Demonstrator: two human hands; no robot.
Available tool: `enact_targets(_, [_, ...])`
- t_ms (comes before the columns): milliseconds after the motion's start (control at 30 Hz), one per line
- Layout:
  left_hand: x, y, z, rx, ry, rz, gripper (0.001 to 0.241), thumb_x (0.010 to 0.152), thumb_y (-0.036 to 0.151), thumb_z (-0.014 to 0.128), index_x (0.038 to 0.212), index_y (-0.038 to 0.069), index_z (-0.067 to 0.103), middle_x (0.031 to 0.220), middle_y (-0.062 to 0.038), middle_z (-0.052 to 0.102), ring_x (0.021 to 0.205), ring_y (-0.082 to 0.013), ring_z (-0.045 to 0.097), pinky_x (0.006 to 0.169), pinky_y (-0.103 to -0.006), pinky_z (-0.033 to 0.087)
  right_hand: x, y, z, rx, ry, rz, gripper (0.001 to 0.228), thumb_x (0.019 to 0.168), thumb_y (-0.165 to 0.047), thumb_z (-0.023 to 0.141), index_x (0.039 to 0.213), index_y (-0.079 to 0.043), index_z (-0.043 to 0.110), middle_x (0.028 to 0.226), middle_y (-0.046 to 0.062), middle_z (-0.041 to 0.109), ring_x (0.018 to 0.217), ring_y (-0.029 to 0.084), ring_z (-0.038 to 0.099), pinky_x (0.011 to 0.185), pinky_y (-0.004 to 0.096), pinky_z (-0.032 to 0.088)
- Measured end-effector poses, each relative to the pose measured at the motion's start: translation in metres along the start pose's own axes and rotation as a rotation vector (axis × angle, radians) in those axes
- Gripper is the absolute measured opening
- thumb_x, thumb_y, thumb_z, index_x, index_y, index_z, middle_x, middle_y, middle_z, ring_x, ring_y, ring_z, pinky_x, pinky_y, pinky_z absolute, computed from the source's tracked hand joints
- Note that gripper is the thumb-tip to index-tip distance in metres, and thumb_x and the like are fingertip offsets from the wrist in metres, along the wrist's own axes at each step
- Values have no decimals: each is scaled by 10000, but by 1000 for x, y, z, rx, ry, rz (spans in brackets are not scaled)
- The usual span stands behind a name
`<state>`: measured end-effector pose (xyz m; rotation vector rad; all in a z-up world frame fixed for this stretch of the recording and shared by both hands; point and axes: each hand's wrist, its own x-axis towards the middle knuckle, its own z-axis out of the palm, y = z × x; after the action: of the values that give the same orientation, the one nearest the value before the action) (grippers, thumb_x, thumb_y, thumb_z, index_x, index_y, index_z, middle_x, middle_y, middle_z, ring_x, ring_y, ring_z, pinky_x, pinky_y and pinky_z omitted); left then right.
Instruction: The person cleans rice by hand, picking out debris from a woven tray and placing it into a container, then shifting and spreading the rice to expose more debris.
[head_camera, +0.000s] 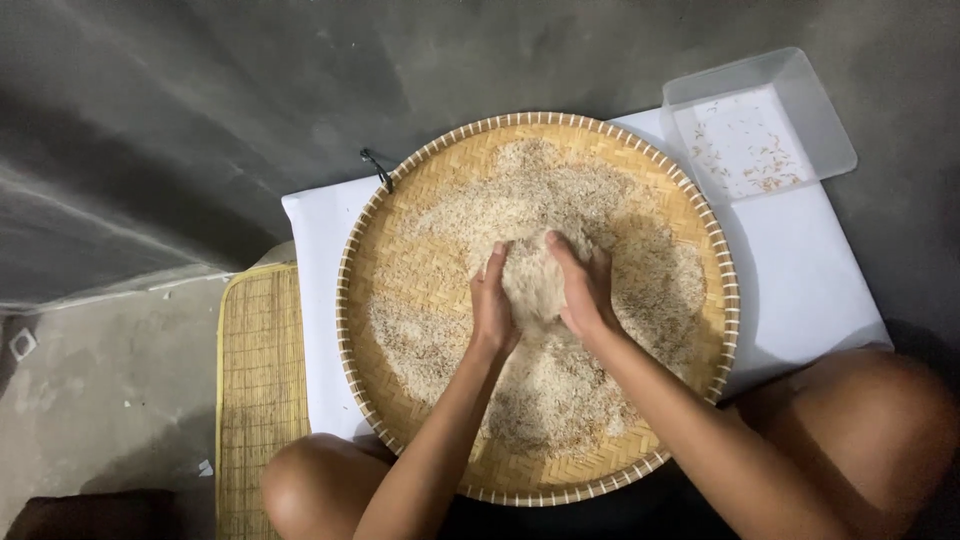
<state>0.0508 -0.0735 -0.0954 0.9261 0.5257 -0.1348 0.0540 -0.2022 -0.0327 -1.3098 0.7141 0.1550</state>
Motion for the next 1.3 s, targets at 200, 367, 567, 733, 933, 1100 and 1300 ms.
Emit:
enact_targets(200, [-71, 77, 47, 331, 41, 197, 477, 969, 424, 710, 1119, -27, 663, 1055, -236, 719, 934, -303, 700, 953, -513, 541, -90, -88, 10, 20, -130, -701, 194, 905, -161, 784, 741, -78, 720, 672, 18, 652, 686, 93, 569, 684, 277, 488])
enact_targets(367, [-110, 128, 73, 444, -52, 492, 302, 997, 309, 665, 812, 85, 750, 682, -54, 687, 634, -110, 583, 626, -265, 501, -96, -106, 0, -127, -187, -829, 281, 967, -183, 739, 703, -96, 700, 557, 16, 587, 573, 76, 503, 602, 238, 443])
enact_targets(567, [-122, 143, 77, 522, -148, 624, 350, 1033, 305, 569, 804, 105, 742, 663, -63, 706, 665, -116, 625, 672, -253, 488, -90, -105, -8, -154, -251, -904, 307, 1003, -212, 694, 724, -86, 676, 542, 48, 615, 510, 70, 543, 516, 204, 429])
enact_targets(733, [-106, 124, 62, 644, -190, 678, 304, 1021, 278, 581, 831, 126, 762, 705, -69, 730, 707, -131, 628, 697, -278, 502, -48, -64, -15, -237, -257, -912, 301, 1013, -199, 689, 727, -104, 675, 538, 39, 582, 518, 60, 475, 511, 209, 352])
enact_targets(933, [-72, 114, 41, 1518, -156, 498, 293, 801, 239, 614, 1055, 235, 761, 1001, -22, 747, 1029, -296, 663, 838, -515, 591, -27, -43, -30, -820, -378, -783, 88, 847, -153, 721, 846, -99, 789, 752, 153, 738, 733, 328, 681, 704, 429, 529])
enact_targets(1100, [-24, 102, 15, 1414, 116, 468, 324, 885, 264, 681, 1191, 178, 742, 1017, -220, 709, 1018, -424, 703, 858, -548, 583, 26, -34, -55, -824, -208, -860, 151, 896, -124, 702, 1003, -94, 804, 999, 154, 770, 993, 371, 719, 872, 461, 564])
enact_targets(1300, [-6, 137, -4, 1164, 99, 441, 552, 1041, 331, 558, 1521, 76, 458, 1582, -237, 411, 1515, -424, 284, 1241, -588, 272, 52, -69, -66, -813, -88, -834, 540, 893, -196, 697, 1383, 17, 621, 1440, 289, 553, 1378, 440, 467, 1136, 510, 398])
